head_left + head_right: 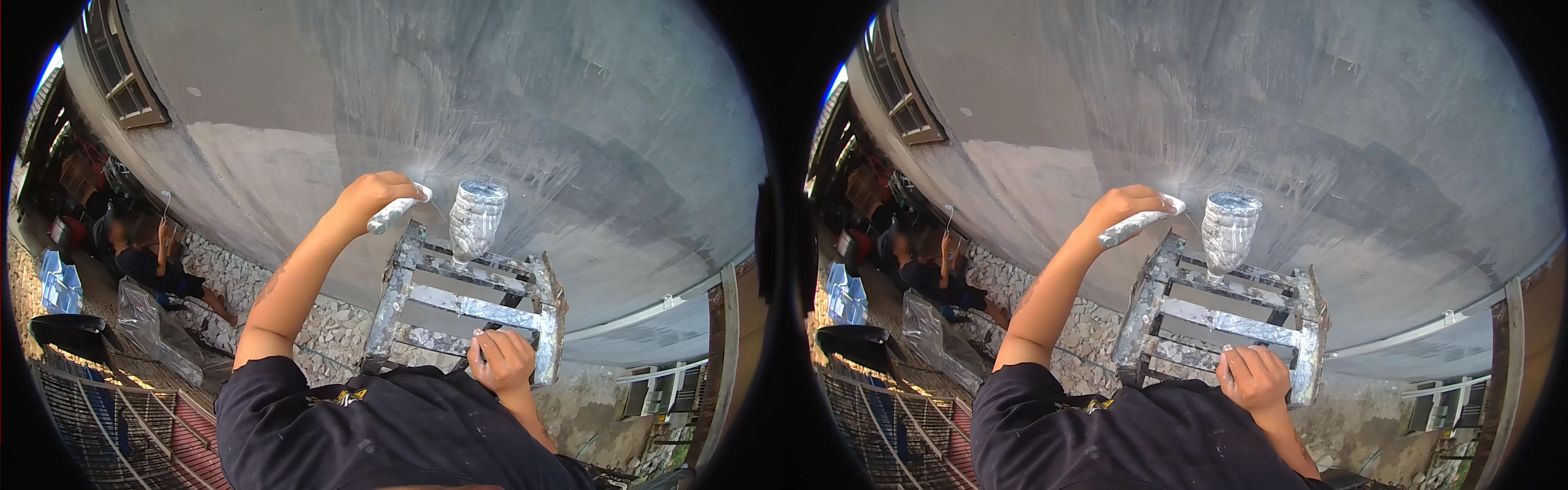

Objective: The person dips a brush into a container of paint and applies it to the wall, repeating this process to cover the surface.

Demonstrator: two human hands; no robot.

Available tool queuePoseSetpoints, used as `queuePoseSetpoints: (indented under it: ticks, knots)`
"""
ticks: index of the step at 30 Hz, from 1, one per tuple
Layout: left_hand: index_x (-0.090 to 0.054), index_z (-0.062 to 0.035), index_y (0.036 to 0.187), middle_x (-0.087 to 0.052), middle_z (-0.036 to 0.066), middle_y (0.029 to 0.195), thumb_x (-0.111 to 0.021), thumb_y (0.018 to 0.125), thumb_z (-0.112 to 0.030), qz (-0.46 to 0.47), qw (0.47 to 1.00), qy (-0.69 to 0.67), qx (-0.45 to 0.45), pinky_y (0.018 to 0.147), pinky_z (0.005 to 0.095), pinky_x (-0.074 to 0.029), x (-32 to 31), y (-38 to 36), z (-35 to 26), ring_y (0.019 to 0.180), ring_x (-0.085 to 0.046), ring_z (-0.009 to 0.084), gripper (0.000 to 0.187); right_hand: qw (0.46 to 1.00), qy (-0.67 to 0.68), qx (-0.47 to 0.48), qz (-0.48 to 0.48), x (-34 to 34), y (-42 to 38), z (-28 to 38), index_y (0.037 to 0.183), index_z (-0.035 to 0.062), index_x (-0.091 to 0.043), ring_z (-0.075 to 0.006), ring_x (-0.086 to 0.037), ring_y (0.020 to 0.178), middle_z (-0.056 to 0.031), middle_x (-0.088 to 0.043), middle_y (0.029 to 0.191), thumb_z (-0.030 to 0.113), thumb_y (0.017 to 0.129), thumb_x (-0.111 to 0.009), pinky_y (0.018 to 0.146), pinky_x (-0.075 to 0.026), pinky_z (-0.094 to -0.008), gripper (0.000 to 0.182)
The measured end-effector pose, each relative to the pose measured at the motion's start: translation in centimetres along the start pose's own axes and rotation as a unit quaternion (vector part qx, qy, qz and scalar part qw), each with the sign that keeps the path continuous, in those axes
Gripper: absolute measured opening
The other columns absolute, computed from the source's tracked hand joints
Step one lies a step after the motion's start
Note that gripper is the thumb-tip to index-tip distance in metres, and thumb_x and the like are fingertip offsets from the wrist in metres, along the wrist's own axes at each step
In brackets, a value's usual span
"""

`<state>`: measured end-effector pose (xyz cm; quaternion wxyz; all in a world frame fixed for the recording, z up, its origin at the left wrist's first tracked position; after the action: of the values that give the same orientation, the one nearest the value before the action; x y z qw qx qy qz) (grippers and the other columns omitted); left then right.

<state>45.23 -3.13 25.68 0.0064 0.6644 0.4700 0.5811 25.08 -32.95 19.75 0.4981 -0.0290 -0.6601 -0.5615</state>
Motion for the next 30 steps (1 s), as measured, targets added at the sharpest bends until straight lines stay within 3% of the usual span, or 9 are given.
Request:
queuePoseSetpoints:
  ticks: [3, 7, 12, 15, 17, 20, 22, 25, 30]
  knots:
    - [-0.083, -0.0152, 0.107, -0.076, 0.008, 0.102, -0.074, 0.081, -0.005, -0.111, 0.992, 0.056, -0.023, 0.085, 0.0373, -0.061, 2.7, -0.7, -2.9, 0.102, -0.075, 0.0268, 0.029, 1.000, -0.005, 0.001, -0.001, -0.1, 0.0, -0.2, 0.086, 0.0066, -0.073, -0.0234, -0.067, 0.071, -0.0041, -0.069, 0.083, 0.008, 0.076, -0.080, 0.063, -0.053, -0.0336, 0.012]
    - [-0.082, -0.0146, 0.107, -0.077, 0.009, 0.106, -0.074, 0.079, -0.004, -0.027, 0.998, 0.031, 0.038, 0.085, 0.0374, -0.061, 4.1, -1.7, -4.7, 0.101, -0.075, 0.0278, 0.031, 1.000, -0.011, 0.002, -0.002, -0.2, -0.2, -0.2, 0.086, 0.0079, -0.073, -0.0218, -0.067, 0.075, -0.0025, -0.069, 0.083, 0.009, 0.077, -0.079, 0.063, -0.052, -0.0330, 0.011]
    - [-0.080, -0.0144, 0.112, -0.077, 0.010, 0.108, -0.073, 0.079, -0.002, 0.047, 0.998, -0.008, 0.042, 0.087, 0.0379, -0.060, 0.4, -2.2, -0.7, 0.101, -0.075, 0.0306, 0.036, 1.000, -0.010, 0.004, -0.001, -0.2, -0.1, -0.1, 0.085, 0.0081, -0.073, -0.0211, -0.067, 0.075, -0.0021, -0.069, 0.083, 0.009, 0.077, -0.079, 0.062, -0.052, -0.0328, 0.010]
    - [-0.080, -0.0133, 0.112, -0.077, 0.010, 0.110, -0.074, 0.081, -0.003, -0.005, 0.999, 0.020, 0.049, 0.089, 0.0382, -0.060, 0.2, -1.5, -0.6, 0.105, -0.075, 0.0296, 0.033, 1.000, -0.012, 0.003, 0.001, -0.1, -0.3, -0.3, 0.085, 0.0082, -0.072, -0.0206, -0.067, 0.074, -0.0020, -0.069, 0.083, 0.009, 0.077, -0.079, 0.062, -0.051, -0.0326, 0.010]
    - [-0.081, -0.0112, 0.109, -0.078, 0.009, 0.108, -0.076, 0.081, -0.003, -0.120, 0.991, 0.063, -0.012, 0.090, 0.0389, -0.061, 1.7, -1.2, -1.7, 0.106, -0.075, 0.0285, 0.030, 1.000, -0.010, -0.001, 0.004, -0.1, -0.3, -0.3, 0.085, 0.0082, -0.072, -0.0204, -0.067, 0.074, -0.0019, -0.069, 0.083, 0.009, 0.077, -0.079, 0.062, -0.051, -0.0325, 0.010]
    - [-0.082, -0.0097, 0.105, -0.079, 0.008, 0.106, -0.077, 0.080, -0.003, -0.127, 0.992, 0.021, -0.008, 0.089, 0.0390, -0.062, 4.0, -0.8, -4.1, 0.105, -0.076, 0.0277, 0.027, 1.000, -0.009, 0.003, -0.001, -0.1, -0.1, -0.2, 0.085, 0.0081, -0.072, -0.0202, -0.066, 0.072, -0.0020, -0.069, 0.082, 0.009, 0.077, -0.079, 0.061, -0.051, -0.0322, 0.010]
    - [-0.082, -0.0092, 0.103, -0.079, 0.009, 0.104, -0.077, 0.078, -0.001, -0.099, 0.995, 0.015, -0.005, 0.087, 0.0389, -0.062, 4.3, -0.6, -4.8, 0.101, -0.077, 0.0290, 0.027, 1.000, -0.010, 0.006, -0.007, -0.1, -0.1, -0.2, 0.085, 0.0081, -0.072, -0.0201, -0.066, 0.071, -0.0019, -0.068, 0.081, 0.009, 0.077, -0.078, 0.060, -0.051, -0.0320, 0.010]
    - [-0.081, -0.0107, 0.107, -0.078, 0.011, 0.105, -0.075, 0.077, 0.001, 0.039, 0.996, -0.071, 0.025, 0.087, 0.0384, -0.061, 2.3, -0.4, -4.0, 0.098, -0.076, 0.0312, 0.033, 1.000, -0.013, 0.009, -0.011, -0.1, 0.0, -0.2, 0.085, 0.0081, -0.072, -0.0199, -0.065, 0.070, -0.0017, -0.068, 0.081, 0.009, 0.077, -0.078, 0.060, -0.050, -0.0320, 0.010]
    - [-0.081, -0.0127, 0.108, -0.077, 0.011, 0.112, -0.070, 0.083, -0.005, 0.013, 1.000, -0.001, 0.003, 0.090, 0.0385, -0.061, -1.0, -0.7, -1.4, 0.104, -0.074, 0.0306, 0.029, 1.000, -0.013, 0.008, -0.013, -0.1, -0.1, -0.3, 0.085, 0.0083, -0.073, -0.0198, -0.065, 0.070, -0.0017, -0.068, 0.080, 0.010, 0.077, -0.078, 0.059, -0.050, -0.0320, 0.010]
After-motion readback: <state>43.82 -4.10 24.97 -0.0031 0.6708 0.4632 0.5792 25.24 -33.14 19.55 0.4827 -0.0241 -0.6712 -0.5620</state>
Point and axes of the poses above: each hand's wrist, its own y-axis towards the middle knuckle, its own x-axis out of the back of the hand, z = x × y, the point moved 1 cm from there along y, towards the middle knuckle
